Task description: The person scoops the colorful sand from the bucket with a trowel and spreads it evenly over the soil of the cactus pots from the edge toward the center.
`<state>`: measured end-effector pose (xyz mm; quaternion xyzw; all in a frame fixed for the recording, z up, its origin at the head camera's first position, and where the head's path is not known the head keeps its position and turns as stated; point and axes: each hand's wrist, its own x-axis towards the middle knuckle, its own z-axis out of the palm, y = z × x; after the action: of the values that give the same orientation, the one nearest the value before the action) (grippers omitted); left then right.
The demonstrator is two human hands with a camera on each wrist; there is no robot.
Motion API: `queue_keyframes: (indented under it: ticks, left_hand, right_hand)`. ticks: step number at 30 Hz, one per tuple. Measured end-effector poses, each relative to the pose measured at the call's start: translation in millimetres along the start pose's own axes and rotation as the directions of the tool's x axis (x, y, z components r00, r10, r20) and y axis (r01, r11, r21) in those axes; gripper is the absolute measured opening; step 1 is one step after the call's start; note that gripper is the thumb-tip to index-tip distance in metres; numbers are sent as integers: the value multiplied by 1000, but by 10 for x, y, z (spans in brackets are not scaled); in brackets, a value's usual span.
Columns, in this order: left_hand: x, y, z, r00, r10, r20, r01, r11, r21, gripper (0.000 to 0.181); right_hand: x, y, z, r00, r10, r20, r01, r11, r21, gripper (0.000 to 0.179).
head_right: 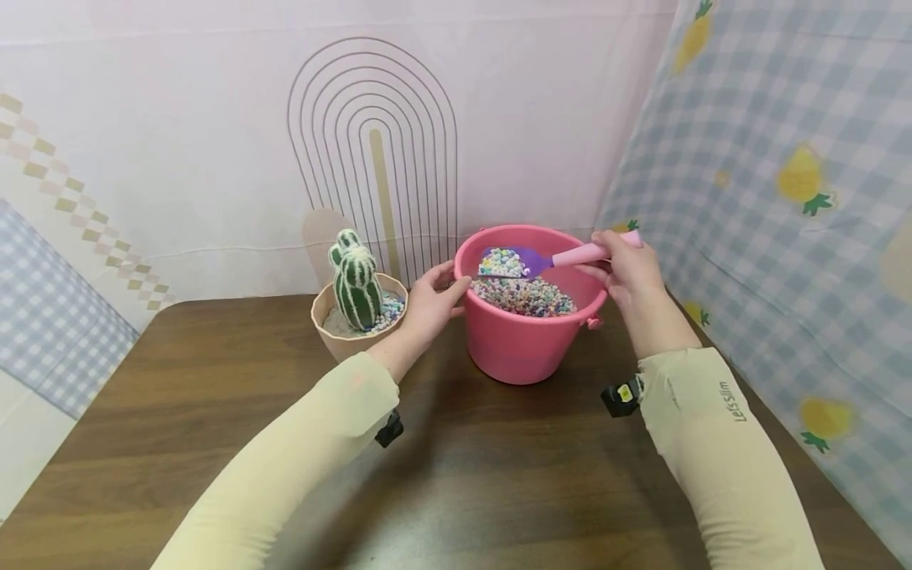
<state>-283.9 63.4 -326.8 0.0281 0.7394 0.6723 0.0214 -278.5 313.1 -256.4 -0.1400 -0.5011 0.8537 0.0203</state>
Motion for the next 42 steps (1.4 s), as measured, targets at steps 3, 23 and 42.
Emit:
queue_keyframes:
  ticks: [3, 23, 42]
  left_hand:
    - [-73, -36, -90, 999, 17, 33, -18, 999, 30, 53]
    - [-499, -162, -899, 989, 148, 8, -147, 982, 116, 41]
    - [-294, -350, -1558, 974, 88, -208, -35, 968, 247, 53]
  right_hand:
    - [19, -5, 30, 1000, 17, -12, -16, 1000, 22, 12]
    - [117, 12, 293, 998, 63, -14, -61, 994, 94, 25]
    - [120, 122, 516, 998, 68, 11, -69, 997, 26, 32]
